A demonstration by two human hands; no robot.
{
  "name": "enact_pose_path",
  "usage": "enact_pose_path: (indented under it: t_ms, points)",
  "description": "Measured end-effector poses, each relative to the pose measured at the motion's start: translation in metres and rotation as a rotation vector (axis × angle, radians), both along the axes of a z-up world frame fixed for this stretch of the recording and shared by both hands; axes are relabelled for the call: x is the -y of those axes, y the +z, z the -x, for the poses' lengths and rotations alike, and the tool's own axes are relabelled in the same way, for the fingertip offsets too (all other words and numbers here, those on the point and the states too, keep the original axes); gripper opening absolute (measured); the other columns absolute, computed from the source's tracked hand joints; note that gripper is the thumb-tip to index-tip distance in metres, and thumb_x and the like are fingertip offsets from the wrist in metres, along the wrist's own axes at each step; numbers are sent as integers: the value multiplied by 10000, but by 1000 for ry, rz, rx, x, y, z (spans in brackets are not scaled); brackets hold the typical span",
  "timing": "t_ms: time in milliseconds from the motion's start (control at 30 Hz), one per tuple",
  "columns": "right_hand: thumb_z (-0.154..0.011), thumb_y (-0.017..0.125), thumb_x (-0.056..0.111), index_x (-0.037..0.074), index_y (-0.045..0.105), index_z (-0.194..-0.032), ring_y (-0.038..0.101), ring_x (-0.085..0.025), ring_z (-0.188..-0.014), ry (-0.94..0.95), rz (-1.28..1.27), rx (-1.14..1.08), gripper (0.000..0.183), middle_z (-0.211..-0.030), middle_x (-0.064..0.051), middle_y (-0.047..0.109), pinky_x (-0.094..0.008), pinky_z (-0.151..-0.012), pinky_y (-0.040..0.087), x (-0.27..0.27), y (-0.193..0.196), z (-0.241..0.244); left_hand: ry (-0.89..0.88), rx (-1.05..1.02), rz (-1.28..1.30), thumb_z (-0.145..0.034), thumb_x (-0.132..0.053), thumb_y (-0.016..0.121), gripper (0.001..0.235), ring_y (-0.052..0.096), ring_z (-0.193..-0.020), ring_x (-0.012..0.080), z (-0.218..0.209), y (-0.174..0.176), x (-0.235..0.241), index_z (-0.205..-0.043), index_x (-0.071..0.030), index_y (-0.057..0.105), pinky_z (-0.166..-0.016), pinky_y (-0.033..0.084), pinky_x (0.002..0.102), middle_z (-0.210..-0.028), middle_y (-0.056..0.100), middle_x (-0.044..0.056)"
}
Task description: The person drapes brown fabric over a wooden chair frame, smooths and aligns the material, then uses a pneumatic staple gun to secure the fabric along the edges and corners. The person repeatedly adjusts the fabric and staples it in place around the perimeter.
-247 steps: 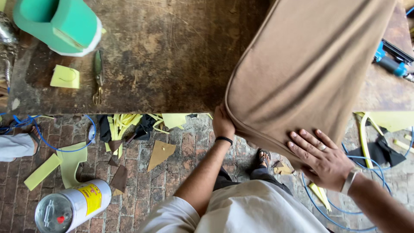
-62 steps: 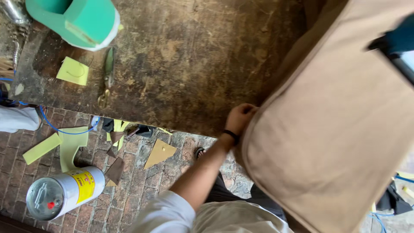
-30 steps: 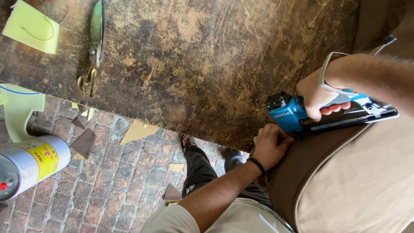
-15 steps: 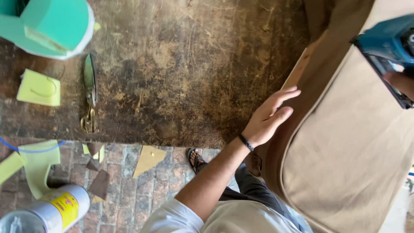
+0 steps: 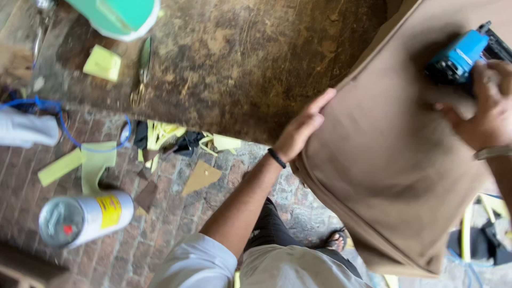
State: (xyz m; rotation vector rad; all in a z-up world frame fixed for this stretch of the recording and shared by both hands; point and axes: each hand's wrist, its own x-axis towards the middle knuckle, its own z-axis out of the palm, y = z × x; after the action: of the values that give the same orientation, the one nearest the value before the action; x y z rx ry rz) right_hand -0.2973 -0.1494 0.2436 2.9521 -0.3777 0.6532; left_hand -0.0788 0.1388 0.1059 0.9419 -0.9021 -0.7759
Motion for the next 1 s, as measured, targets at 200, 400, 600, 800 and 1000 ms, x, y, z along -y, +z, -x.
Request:
enact_pose_path:
  t_ms: [200, 400, 600, 800, 1000]
  points:
    - [-839, 619, 483, 248, 510, -1481, 271, -374, -1528, 314, -128, -374, 692, -1635, -174, 344, -606, -1223, 195, -146, 5, 82, 832, -260, -551, -1106, -445, 273, 641, 545, -1286, 341, 129, -12, -38, -1500, -2, 516, -1116, 432, 444, -1377, 563, 255]
    - [-813, 521, 682, 264, 343, -1537, 159, -357, -1504, 579, -121, -405, 855, -1634, -137, 240, -610, -1190, 62, -174, 16, 101, 817, -940, -476, -1064, -397, 399, 531, 638, -1122, 321, 148, 1, -30, -1301, 43, 579, -948, 538, 467, -1281, 640, 197]
    - [-755, 554, 755, 236, 323, -1532, 173, -339, -1497, 687, -184, -414, 962, -1623, -122, 239, -604, -1195, 63, -161, 6, 115, 1109, -733, -542, -1051, -313, 434, 429, 673, -1001, 306, 149, -42, -14, -1202, 33, 639, -861, 532, 423, -1157, 709, 196]
    - [-720, 717, 585, 254, 477, -1462, 342, -310, -1460, 715, -49, -271, 847, -1555, -88, 410, -596, -1189, 223, -139, -1, 135, 1220, -427, -621, -1036, -281, 444, 366, 695, -959, 326, 143, -78, 5, -1118, 18, 638, -848, 525, 437, -1047, 729, 218]
    - [-641, 798, 544, 282, 576, -1382, 447, -301, -1385, 564, -72, -194, 817, -1481, -72, 515, -614, -1118, 292, -193, -17, 77, 1254, -321, -612, -1014, -332, 492, 373, 690, -954, 357, 67, -96, -18, -1145, -6, 618, -840, 524, 437, -1062, 720, 219]
